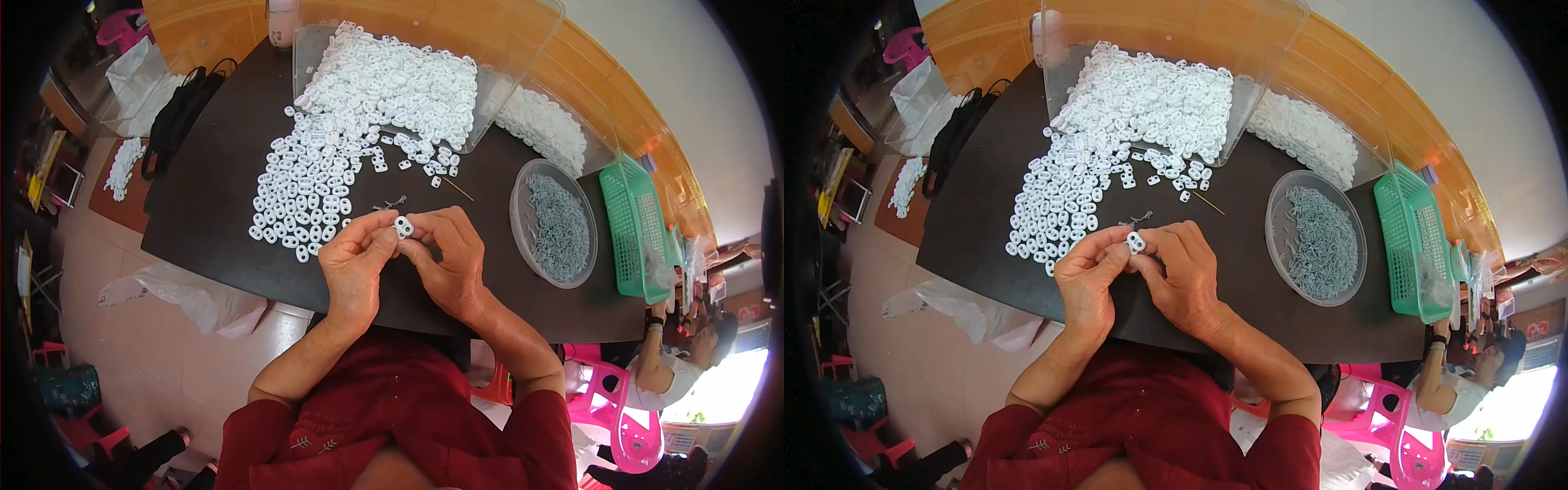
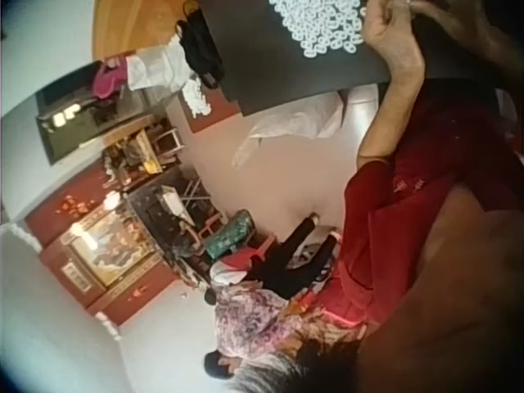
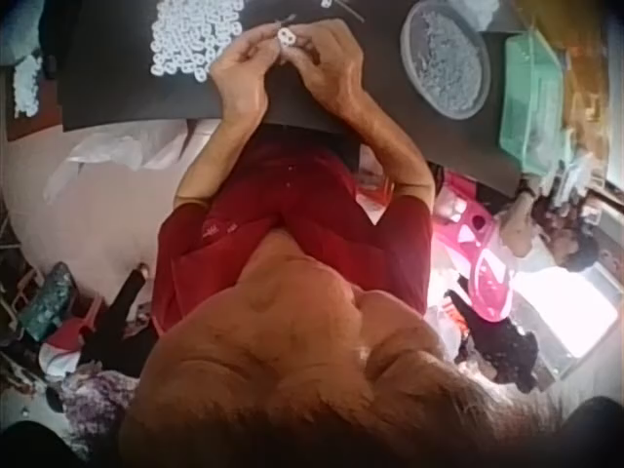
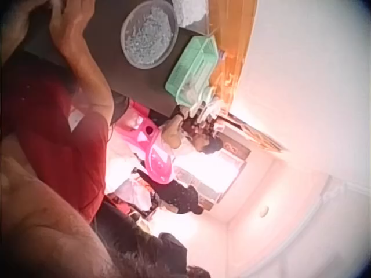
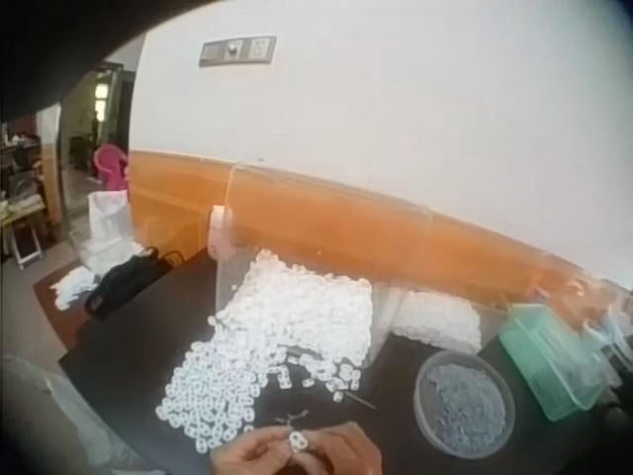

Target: Inserting small metal pins into white plastic connector components.

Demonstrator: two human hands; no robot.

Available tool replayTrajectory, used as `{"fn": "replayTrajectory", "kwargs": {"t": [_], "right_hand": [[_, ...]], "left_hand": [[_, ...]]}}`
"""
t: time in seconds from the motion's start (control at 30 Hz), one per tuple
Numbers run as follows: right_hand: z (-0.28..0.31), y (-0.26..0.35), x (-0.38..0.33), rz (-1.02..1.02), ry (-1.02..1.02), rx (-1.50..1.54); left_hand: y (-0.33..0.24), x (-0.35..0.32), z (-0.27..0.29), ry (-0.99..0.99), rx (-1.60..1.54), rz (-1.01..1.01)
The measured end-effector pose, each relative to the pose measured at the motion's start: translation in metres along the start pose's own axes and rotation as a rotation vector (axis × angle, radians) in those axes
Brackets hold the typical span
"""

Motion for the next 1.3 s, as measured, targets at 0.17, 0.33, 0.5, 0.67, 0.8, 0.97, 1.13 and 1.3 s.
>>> {"fn": "replayTrajectory", "kwargs": {"t": [0.17, 0.33, 0.5, 0.67, 0.8, 0.97, 1.13, 1.3], "right_hand": [[-0.001, -0.003, -0.001, -0.048, 0.001, 0.047], [-0.002, -0.003, -0.002, -0.069, 0.013, 0.089], [-0.003, -0.004, -0.002, -0.090, 0.034, 0.114], [-0.003, -0.009, -0.004, -0.074, 0.057, 0.156], [-0.003, -0.009, -0.003, -0.063, 0.078, 0.163], [-0.004, -0.005, -0.003, -0.125, 0.065, 0.149], [-0.001, 0.003, -0.003, 0.012, 0.025, -0.003], [0.002, 0.000, -0.004, -0.015, -0.008, 0.062]], "left_hand": [[-0.003, 0.002, 0.000, 0.072, 0.120, -0.013], [-0.005, 0.002, 0.000, 0.123, 0.119, -0.024], [-0.005, 0.000, 0.000, 0.113, 0.100, -0.069], [-0.005, -0.001, 0.001, 0.099, 0.134, -0.065], [-0.004, -0.002, 0.001, 0.096, 0.133, -0.061], [-0.005, -0.001, -0.001, 0.099, 0.123, -0.072], [-0.003, -0.001, -0.002, 0.107, 0.114, -0.035], [-0.004, 0.001, -0.002, 0.147, 0.135, -0.013]]}}
Point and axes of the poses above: each hand's wrist, its own x-axis towards the middle knuckle, its own z-axis out of the back of the hand, y = z × x, the point moved 8 cm from there along x, towards the middle knuckle, and after that the axes turned 6 degrees about y, right-handed, at the moved point
